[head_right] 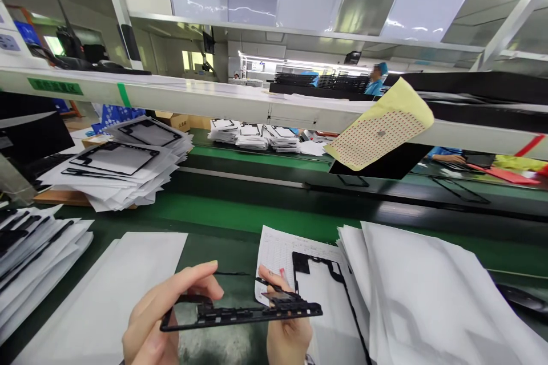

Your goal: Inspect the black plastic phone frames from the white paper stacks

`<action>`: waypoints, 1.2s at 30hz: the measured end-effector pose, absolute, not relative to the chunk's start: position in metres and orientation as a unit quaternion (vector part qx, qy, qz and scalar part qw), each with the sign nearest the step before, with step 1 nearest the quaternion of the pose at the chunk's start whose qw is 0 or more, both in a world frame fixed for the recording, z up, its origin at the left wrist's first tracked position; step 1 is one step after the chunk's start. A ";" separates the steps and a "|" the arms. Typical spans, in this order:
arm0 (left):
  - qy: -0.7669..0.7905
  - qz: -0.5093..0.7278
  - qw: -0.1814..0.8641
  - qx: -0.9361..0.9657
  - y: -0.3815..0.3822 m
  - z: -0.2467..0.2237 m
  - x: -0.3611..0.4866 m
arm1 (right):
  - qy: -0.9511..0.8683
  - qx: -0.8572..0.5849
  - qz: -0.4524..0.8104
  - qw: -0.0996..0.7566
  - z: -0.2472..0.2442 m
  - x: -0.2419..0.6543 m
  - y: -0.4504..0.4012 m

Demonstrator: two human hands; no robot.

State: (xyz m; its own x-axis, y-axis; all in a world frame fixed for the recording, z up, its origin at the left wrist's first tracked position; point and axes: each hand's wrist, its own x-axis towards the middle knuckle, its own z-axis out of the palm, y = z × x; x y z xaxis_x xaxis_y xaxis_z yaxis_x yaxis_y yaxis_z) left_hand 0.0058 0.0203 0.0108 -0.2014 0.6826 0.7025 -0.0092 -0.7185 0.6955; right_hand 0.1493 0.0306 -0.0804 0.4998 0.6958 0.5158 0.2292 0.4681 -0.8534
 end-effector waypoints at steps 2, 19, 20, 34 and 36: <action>0.293 0.725 0.234 0.578 0.020 0.011 0.009 | -0.451 -0.497 0.172 0.721 -0.080 0.146 0.030; 0.340 0.601 0.006 0.723 0.028 0.008 -0.007 | -0.760 -0.337 -0.161 0.531 -0.013 0.184 0.016; 0.354 0.608 0.022 0.711 0.024 0.009 -0.005 | -0.770 -0.337 -0.168 0.515 -0.008 0.184 0.013; 0.395 0.699 0.013 0.596 0.026 0.003 -0.019 | -0.762 -0.346 -0.120 0.534 0.012 0.199 0.013; 0.413 0.741 0.068 0.525 0.035 -0.001 -0.031 | -0.735 -0.382 -0.037 0.559 0.012 0.208 0.015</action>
State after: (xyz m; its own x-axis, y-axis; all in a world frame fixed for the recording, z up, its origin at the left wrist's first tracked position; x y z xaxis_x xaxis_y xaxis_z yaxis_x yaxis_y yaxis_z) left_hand -0.0307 0.0346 -0.0006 -0.4398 0.5339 0.7222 0.3333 -0.6497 0.6832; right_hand 0.2078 0.0155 0.0123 -0.0842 0.5200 0.8500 0.6027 0.7059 -0.3721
